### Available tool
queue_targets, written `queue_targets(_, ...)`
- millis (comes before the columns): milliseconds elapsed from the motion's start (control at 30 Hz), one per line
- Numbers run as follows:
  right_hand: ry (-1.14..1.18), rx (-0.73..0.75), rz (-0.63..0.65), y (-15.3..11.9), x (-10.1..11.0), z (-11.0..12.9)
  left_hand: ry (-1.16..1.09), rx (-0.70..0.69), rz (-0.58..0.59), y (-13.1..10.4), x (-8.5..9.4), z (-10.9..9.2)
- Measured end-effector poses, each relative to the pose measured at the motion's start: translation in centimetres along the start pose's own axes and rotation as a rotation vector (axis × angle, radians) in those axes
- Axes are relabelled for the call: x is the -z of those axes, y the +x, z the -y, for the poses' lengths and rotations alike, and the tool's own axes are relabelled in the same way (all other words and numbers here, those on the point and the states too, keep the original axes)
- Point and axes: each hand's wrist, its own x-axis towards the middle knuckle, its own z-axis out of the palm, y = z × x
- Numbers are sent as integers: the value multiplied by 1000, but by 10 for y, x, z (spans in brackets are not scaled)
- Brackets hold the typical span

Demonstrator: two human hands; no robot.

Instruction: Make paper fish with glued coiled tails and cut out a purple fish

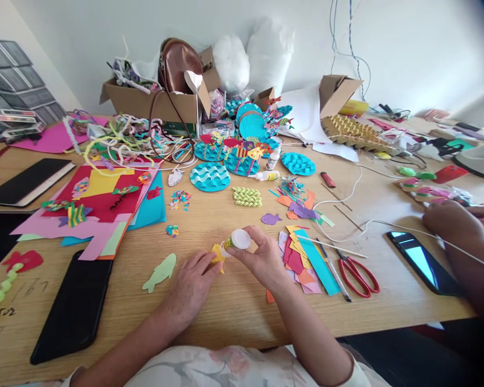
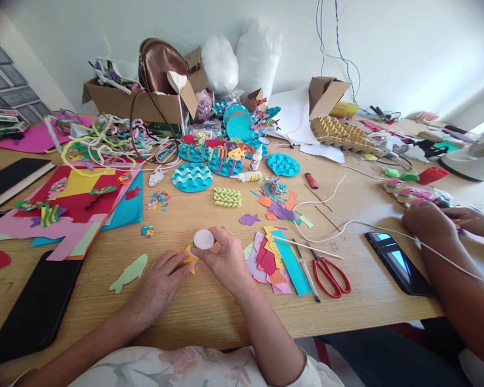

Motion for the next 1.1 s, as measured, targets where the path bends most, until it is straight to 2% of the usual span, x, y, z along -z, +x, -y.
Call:
queue_targets(300, -60, 65, -8, 2, -3, 5, -32, 39, 31, 0, 1, -2)
queue_targets(600, -35, 46, 6, 4, -6, 7, -21, 21, 5, 0, -1, -1)
queue_targets(1100, -20, 81, -51, 4, -13, 3, -29, 61, 18, -1, -1, -3)
